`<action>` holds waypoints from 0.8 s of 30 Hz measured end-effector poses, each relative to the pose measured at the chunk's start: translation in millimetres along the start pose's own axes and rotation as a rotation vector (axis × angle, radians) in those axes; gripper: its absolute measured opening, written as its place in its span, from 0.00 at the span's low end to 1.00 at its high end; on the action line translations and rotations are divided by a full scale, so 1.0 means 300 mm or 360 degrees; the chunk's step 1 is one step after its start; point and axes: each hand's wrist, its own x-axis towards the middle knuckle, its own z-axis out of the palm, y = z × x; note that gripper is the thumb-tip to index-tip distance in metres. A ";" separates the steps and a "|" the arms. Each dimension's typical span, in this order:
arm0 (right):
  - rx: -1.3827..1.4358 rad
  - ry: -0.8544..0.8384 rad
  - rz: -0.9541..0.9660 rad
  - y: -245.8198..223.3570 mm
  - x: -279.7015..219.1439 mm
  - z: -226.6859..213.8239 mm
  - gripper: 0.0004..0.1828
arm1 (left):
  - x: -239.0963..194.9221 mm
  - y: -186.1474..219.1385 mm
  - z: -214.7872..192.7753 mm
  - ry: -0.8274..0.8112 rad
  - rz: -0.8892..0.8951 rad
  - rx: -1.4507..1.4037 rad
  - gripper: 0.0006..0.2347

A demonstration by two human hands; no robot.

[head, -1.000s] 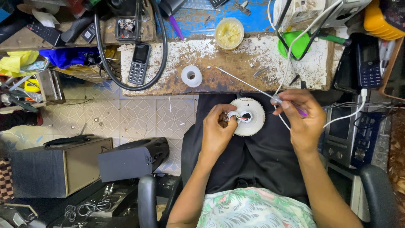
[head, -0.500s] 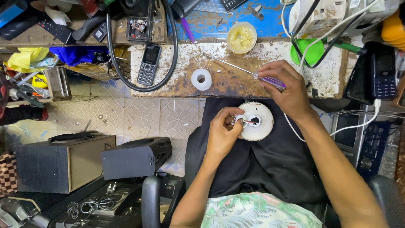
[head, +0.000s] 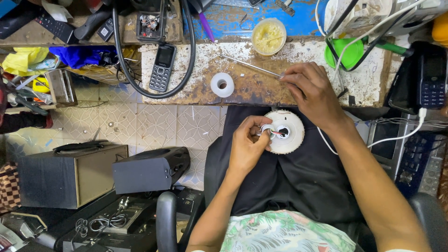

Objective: The person holds a white circular electronic device on their lap and uses a screwdriver to adjust internal components. They repeatedly insert the screwdriver into the device, turn it, and reposition the device while working.

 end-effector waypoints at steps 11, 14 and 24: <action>0.0123 0.0007 0.0090 -0.208 -0.059 -0.080 0.09 | -0.005 0.006 0.004 0.0019 -0.0012 -0.0088 0.10; 0.0188 -0.0144 0.0075 -0.269 -0.104 -0.075 0.08 | -0.002 0.025 0.008 0.0017 0.0000 -0.0077 0.10; 0.0079 0.0098 0.0068 -0.313 -0.155 -0.030 0.01 | -0.008 0.039 0.012 -0.0027 0.0027 -0.0057 0.11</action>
